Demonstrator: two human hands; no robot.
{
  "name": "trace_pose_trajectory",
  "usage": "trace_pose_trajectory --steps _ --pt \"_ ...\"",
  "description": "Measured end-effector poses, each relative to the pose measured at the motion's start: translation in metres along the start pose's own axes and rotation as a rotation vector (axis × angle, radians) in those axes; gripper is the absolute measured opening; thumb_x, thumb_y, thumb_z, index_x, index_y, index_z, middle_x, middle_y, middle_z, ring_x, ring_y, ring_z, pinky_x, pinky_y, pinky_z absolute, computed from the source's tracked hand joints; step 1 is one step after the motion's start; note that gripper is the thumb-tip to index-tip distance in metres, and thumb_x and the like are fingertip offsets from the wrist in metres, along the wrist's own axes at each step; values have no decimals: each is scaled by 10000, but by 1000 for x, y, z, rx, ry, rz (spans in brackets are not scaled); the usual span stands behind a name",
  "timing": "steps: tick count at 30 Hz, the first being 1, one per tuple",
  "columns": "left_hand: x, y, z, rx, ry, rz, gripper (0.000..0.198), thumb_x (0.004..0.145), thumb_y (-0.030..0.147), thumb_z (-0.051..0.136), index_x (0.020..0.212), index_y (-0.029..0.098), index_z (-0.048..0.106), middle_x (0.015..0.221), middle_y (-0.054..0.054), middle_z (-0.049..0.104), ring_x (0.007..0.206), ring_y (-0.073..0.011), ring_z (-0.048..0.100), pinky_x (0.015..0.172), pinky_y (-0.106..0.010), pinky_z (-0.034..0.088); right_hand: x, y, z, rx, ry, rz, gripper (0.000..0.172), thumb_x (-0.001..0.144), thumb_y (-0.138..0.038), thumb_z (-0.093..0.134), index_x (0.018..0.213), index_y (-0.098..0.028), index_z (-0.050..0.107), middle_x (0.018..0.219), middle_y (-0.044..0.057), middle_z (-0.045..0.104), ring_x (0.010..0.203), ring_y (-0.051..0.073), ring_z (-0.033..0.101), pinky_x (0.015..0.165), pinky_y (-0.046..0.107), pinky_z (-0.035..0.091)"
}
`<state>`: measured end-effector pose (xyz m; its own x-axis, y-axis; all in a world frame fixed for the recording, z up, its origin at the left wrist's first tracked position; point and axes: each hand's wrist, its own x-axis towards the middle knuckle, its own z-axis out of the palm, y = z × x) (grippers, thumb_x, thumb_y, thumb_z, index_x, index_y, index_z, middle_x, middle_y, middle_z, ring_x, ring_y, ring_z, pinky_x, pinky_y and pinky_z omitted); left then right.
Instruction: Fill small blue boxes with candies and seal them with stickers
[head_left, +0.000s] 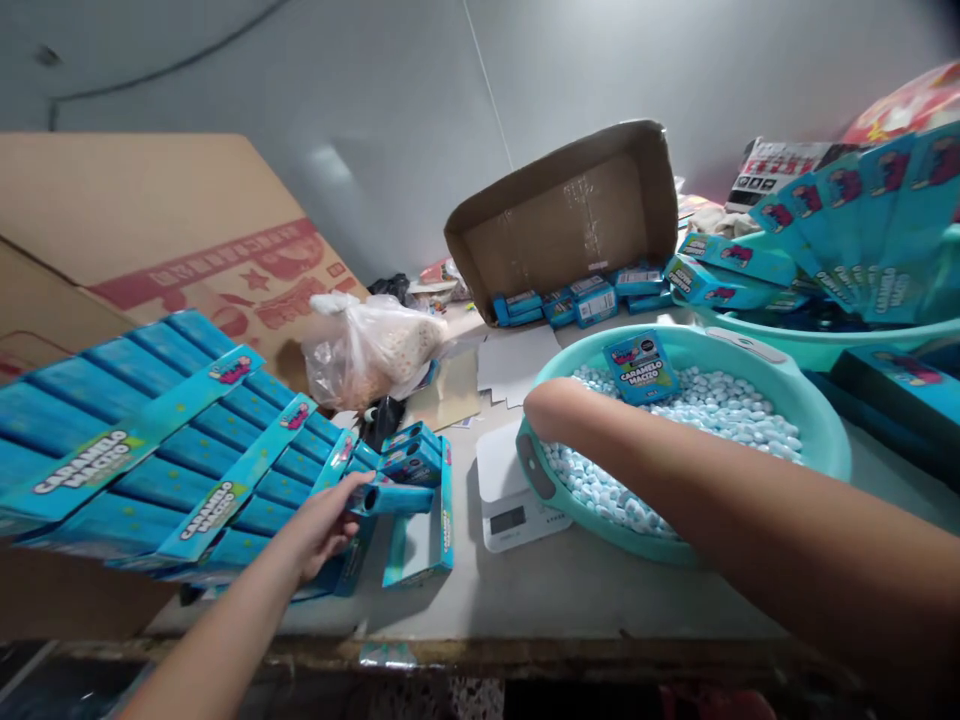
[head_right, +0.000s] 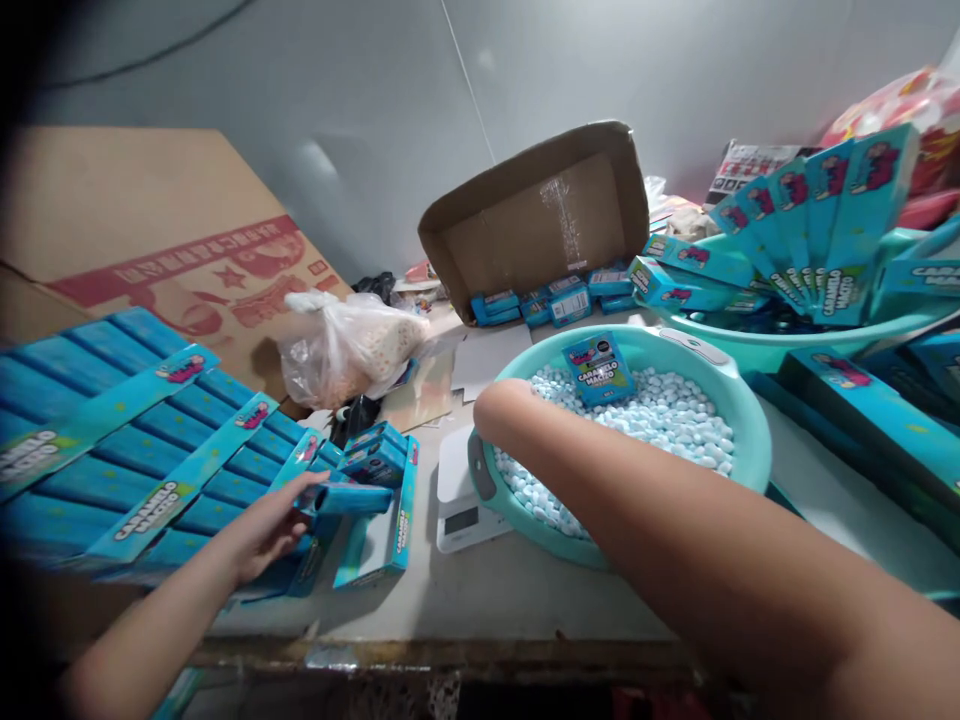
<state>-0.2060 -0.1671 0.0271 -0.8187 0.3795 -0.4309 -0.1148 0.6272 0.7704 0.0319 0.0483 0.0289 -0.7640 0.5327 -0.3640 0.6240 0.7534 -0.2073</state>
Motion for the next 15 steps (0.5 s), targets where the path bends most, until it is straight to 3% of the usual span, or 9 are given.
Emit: trace_pose_trajectory --steps 5,10,15 --pt "-14 -13 21 -212 92 20 225 729 357 698 744 179 562 497 41 545 374 -96 487 351 -175 402 -2 -3 -3 -11 -85 92 353 798 -206 692 1143 -159 752 1249 167 660 1123 419 629 882 531 556" --pt "-29 -12 39 -401 115 34 115 796 261 664 816 178 587 588 27 628 445 -113 598 438 -198 521 0 -4 -5 35 -103 87 413 776 -256 740 1179 -166 735 1263 159 656 1142 423 618 890 517 558" --pt "-33 -6 41 -473 108 66 133 780 227 711 888 172 657 698 4 697 484 -131 640 431 -212 544 2 -2 -3 18 -88 70 437 773 -234 737 1208 -199 722 1319 142 627 1167 408 606 916 498 551"
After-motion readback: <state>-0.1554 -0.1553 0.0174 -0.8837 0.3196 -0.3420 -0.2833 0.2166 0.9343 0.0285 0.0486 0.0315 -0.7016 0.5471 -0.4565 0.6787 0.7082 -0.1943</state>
